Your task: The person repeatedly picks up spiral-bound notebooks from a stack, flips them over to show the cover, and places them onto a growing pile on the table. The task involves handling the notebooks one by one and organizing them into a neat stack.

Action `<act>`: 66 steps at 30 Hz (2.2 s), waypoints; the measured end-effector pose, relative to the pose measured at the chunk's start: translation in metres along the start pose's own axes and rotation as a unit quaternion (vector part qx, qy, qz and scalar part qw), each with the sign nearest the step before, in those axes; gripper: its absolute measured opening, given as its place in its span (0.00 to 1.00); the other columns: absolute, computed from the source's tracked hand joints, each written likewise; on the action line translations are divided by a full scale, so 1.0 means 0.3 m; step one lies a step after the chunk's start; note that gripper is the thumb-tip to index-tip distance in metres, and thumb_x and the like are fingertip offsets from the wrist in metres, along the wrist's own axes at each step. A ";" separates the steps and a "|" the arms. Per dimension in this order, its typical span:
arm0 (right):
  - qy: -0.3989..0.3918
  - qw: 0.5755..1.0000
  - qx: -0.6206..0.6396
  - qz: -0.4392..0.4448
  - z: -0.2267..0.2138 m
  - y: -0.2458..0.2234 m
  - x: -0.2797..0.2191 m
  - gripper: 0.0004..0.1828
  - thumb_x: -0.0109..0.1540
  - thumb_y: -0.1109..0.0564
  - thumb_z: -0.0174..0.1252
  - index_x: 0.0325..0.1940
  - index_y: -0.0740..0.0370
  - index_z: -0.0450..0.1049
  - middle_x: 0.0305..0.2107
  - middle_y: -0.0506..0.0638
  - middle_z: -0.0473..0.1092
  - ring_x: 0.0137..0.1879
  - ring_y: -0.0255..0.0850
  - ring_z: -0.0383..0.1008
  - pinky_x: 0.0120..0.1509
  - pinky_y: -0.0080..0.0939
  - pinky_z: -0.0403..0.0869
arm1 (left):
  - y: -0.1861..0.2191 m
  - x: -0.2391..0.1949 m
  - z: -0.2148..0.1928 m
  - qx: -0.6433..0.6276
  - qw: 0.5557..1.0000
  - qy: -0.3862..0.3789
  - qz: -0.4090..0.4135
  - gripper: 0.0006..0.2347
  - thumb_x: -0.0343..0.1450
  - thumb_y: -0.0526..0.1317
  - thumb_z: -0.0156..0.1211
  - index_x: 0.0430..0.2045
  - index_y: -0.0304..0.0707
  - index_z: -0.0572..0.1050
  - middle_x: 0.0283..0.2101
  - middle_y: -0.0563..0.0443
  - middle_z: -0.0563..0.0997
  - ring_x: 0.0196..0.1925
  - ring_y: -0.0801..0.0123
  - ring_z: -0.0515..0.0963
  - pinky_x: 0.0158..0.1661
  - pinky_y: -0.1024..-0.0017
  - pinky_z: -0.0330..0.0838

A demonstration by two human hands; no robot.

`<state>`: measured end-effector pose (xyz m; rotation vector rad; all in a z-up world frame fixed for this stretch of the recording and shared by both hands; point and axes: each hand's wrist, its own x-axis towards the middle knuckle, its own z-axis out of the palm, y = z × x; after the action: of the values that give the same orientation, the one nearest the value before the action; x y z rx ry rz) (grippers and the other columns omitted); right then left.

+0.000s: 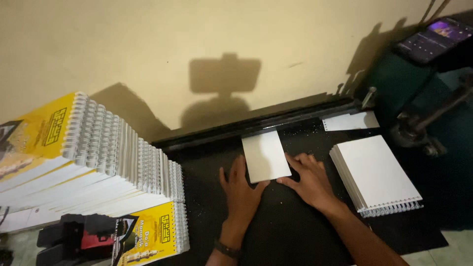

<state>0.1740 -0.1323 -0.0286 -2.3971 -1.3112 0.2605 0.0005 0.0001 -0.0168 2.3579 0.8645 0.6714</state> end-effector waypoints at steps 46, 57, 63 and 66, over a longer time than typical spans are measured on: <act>0.081 0.885 0.429 -0.160 -0.196 -0.115 -0.153 0.09 0.63 0.61 0.57 0.47 0.63 0.76 0.41 0.53 0.72 0.51 0.45 0.74 0.57 0.42 0.71 | 0.150 -0.084 -0.206 -0.338 0.932 0.082 0.099 0.07 0.71 0.37 0.64 0.40 0.37 0.80 0.42 0.48 0.84 0.46 0.62 0.81 0.50 0.65 0.72; 0.003 0.841 0.443 0.311 -0.322 -0.256 -0.066 0.22 0.64 0.51 0.54 0.59 0.61 0.81 0.53 0.47 0.79 0.59 0.35 0.76 0.65 0.35 0.68 | 0.136 -0.115 -0.026 -0.043 0.983 -0.110 0.143 0.54 0.57 0.66 0.71 0.70 0.30 0.49 0.77 0.29 0.43 0.80 0.33 0.41 0.70 0.32 0.40; -0.036 0.926 0.374 -0.015 -0.127 -0.061 -0.091 0.32 0.67 0.41 0.44 0.74 0.55 0.63 0.71 0.51 0.62 0.77 0.42 0.57 0.80 0.46 0.50 | 0.050 -0.105 0.031 -0.197 0.971 -0.027 0.131 0.22 0.77 0.33 0.50 0.68 0.31 0.60 0.71 0.36 0.68 0.72 0.48 0.70 0.71 0.59 0.61; -0.006 0.957 0.252 -0.144 -0.116 -0.124 -0.087 0.61 0.49 0.59 0.71 0.81 0.47 0.46 0.81 0.54 0.36 0.85 0.54 0.33 0.82 0.64 0.39 | 0.093 -0.095 -0.072 -0.376 0.923 -0.039 -0.065 0.18 0.76 0.43 0.54 0.57 0.31 0.72 0.41 0.47 0.84 0.41 0.70 0.82 0.36 0.71 0.75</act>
<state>0.1433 -0.1449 0.0182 -1.7631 -1.3808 0.4623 -0.0199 -0.0311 0.0090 1.6078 0.5759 0.6916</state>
